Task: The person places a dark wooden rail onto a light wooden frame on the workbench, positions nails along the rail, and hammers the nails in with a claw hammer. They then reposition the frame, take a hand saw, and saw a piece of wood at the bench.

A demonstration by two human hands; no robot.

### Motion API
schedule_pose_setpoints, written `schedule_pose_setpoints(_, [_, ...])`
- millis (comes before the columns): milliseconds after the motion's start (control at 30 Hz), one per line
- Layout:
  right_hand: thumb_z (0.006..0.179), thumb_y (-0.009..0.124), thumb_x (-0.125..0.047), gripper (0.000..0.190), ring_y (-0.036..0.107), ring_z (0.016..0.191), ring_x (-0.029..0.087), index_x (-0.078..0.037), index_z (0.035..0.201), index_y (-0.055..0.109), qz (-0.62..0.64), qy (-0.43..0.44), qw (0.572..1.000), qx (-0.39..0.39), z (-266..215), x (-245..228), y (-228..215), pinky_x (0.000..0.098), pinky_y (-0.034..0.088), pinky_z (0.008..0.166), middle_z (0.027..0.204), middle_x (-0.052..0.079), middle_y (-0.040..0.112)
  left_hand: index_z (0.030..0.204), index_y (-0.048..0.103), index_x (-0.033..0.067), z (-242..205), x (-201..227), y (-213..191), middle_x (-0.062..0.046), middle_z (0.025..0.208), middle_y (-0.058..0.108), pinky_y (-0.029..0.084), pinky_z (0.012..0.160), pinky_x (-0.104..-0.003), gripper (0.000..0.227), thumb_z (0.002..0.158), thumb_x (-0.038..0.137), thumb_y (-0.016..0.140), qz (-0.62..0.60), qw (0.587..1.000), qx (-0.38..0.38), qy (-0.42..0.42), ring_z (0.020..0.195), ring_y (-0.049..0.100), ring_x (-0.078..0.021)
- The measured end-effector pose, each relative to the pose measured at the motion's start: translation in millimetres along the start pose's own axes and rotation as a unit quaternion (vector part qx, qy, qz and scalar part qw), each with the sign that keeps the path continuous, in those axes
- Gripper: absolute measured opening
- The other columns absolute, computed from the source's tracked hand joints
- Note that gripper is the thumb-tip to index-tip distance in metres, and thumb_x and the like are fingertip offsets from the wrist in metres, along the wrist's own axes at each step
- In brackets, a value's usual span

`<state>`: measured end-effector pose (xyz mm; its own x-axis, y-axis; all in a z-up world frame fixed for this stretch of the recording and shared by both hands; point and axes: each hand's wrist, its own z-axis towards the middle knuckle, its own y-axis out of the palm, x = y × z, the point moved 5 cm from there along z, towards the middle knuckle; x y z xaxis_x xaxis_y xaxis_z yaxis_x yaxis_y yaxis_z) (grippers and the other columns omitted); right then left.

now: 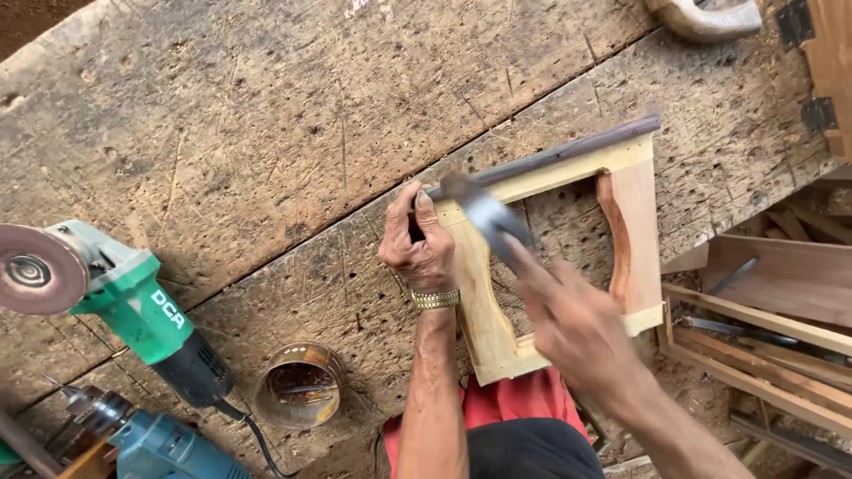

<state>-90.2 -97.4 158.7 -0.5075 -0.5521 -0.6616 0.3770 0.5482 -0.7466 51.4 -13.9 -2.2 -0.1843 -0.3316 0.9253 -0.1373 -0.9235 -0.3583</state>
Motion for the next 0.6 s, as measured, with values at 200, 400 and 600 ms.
schedule_pose_setpoints(200, [0.096,0.07,-0.005,0.03,0.073,0.084,0.029,-0.009,0.125,0.064,0.003,0.035,0.999,-0.019,-26.3,18.0,-6.4,0.0386,0.058,0.069,0.101,0.016,0.074,0.116,0.073,0.0079,-1.6,-2.4,-0.3,-0.009,0.104,0.077,0.063,0.076,-0.029,0.015,0.103,0.013,0.067,-0.002,1.0,0.0,-0.019,0.089,0.076,-0.0194])
schedule_pose_setpoints(400, [0.095,0.066,-0.004,0.04,0.071,0.085,0.032,-0.005,0.134,0.061,-0.025,-0.023,0.999,0.011,6.6,-2.9,-3.5,0.0418,0.058,0.07,0.101,0.017,0.071,0.117,0.071,0.007,2.0,3.8,-1.0,-0.009,0.107,0.076,0.062,0.08,-0.031,0.014,0.105,0.014,0.066,-0.008,1.0,0.008,0.013,0.092,0.076,-0.0198])
schedule_pose_setpoints(600, [0.095,0.066,-0.007,0.024,0.074,0.085,0.027,-0.003,0.119,0.066,0.007,0.04,0.999,-0.03,-9.4,7.6,-3.9,0.0387,0.06,0.07,0.097,0.015,0.071,0.112,0.074,0.0063,3.7,-1.0,-1.0,-0.009,0.099,0.077,0.059,0.07,-0.031,0.014,0.102,0.013,0.067,-0.003,1.0,0.0,-0.031,0.081,0.074,-0.0197])
